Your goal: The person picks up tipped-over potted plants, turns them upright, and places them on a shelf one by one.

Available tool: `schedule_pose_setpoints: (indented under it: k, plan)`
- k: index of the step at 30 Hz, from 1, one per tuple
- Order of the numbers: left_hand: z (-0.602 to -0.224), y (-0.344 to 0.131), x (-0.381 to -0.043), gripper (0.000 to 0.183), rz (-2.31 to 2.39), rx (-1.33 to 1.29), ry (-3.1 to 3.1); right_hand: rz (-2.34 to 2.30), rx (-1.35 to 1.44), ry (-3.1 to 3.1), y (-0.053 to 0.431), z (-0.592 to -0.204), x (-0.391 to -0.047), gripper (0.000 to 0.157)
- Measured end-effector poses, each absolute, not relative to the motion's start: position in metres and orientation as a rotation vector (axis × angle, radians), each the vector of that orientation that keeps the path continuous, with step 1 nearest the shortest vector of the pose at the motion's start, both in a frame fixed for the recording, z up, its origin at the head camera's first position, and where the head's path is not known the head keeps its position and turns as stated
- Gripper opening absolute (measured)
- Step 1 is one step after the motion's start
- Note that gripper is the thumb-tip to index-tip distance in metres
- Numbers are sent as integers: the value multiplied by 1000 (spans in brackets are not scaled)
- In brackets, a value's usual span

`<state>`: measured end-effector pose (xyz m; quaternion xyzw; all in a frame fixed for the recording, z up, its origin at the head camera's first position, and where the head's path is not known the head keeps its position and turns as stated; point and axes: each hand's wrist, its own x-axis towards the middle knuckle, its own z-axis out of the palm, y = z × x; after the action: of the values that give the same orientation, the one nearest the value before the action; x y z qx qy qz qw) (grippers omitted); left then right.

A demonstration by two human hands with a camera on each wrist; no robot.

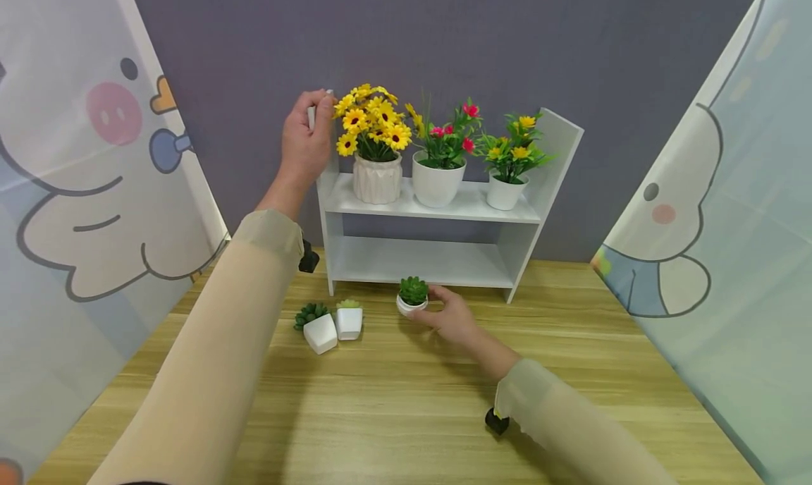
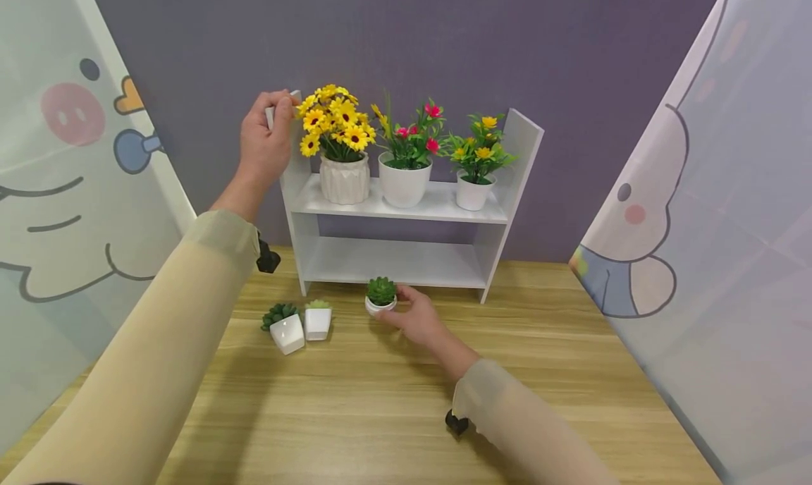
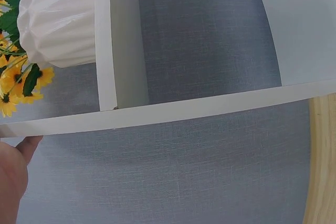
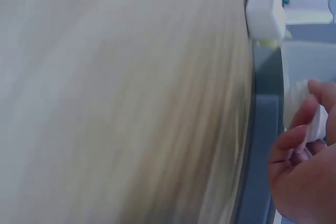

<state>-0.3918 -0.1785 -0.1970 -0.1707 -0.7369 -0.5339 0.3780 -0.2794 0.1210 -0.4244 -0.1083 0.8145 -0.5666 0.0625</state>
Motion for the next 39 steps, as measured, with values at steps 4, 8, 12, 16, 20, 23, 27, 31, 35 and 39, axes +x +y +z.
schedule_pose_setpoints:
  k: [4,8,12,16,20,23,27,31,35,39]
  plan:
    - [-197,-178,-391,38,-1366,-440,-1884,-1792,-258,2507,139,-420,-286,65]
    - [-197,-178,-390,38,-1366,-436,-1888,-1843,-199,2538,158,-416,-291,62]
    - [-197,-179,-391,38,-1359,-433,-1897,-1867,-131,2583,176,-413,-296,64]
    - [-197,-179,-390,38,-1350,-426,-1905,-1891,-32,2632,190,-413,-302,71]
    - [-197,-179,-390,39,-1351,-424,-1905,-1899,45,2676,202,-413,-306,76]
    - [-197,-178,-390,40,-1354,-426,-1906,-1891,67,2711,210,-414,-308,71]
    - [-196,-178,-389,41,-1347,-416,-1916,-1853,82,2763,217,-416,-312,61]
    - [-197,-178,-389,41,-1350,-418,-1914,-1817,118,2800,222,-419,-315,63]
    - [-196,-178,-389,41,-1349,-423,-1913,-1816,162,2791,224,-418,-316,74]
    - [-195,-178,-390,42,-1342,-418,-1923,-1797,193,2794,222,-418,-316,81]
